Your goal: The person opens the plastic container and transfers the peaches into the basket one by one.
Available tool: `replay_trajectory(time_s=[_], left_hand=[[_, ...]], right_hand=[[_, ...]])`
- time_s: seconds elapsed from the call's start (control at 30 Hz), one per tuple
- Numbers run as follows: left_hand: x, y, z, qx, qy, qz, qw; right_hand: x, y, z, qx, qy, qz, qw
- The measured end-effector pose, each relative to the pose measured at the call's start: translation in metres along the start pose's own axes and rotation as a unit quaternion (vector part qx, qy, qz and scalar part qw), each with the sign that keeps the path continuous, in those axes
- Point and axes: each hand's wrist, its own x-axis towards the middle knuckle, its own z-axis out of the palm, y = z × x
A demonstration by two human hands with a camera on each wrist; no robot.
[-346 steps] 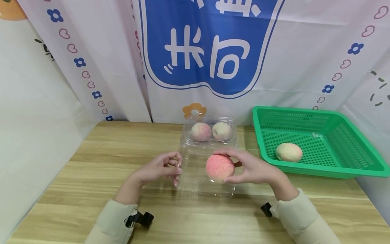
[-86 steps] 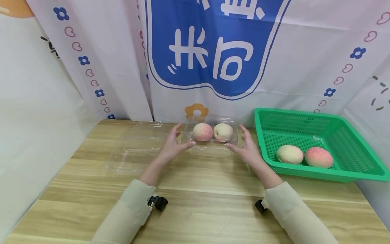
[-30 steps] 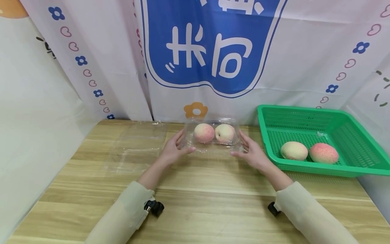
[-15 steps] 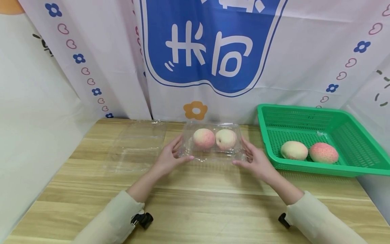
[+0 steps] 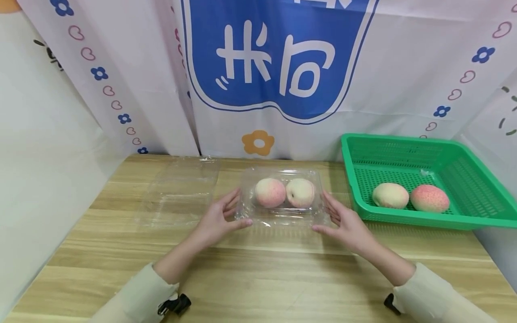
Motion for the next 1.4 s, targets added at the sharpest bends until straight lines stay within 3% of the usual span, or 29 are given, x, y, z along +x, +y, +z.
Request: replay_trajectory(time_s=[0.17,0.63,1.07,1.23,1.4], left_hand=[[-0.004,0.001,0.004,0.012,-0.007,-0.004,0.9999],[-0.019,0.0,0.004,0.043,-0.032,0.027,0.9982],[-0.025,-0.004,0.001,0.028,-0.035,0.016,0.9989],[-0.026,-0.007,0.0,0.026,-0.037,0.011,0.9989],[-0.027,-0.007,0.0,0.022,-0.05,0.002,0.9985]], right_hand=[[-0.006,0.002,-0.001,-0.01,0.009,-0.006,1.0],[-0.024,0.0,-0.001,-0.019,-0.001,-0.011,1.0],[-0.027,0.002,0.008,-0.005,-0.003,-0.035,0.999],[-0.029,0.002,0.008,-0.03,0.0,-0.039,0.999],[-0.029,-0.002,0.004,-0.107,0.013,-0.044,0.993]])
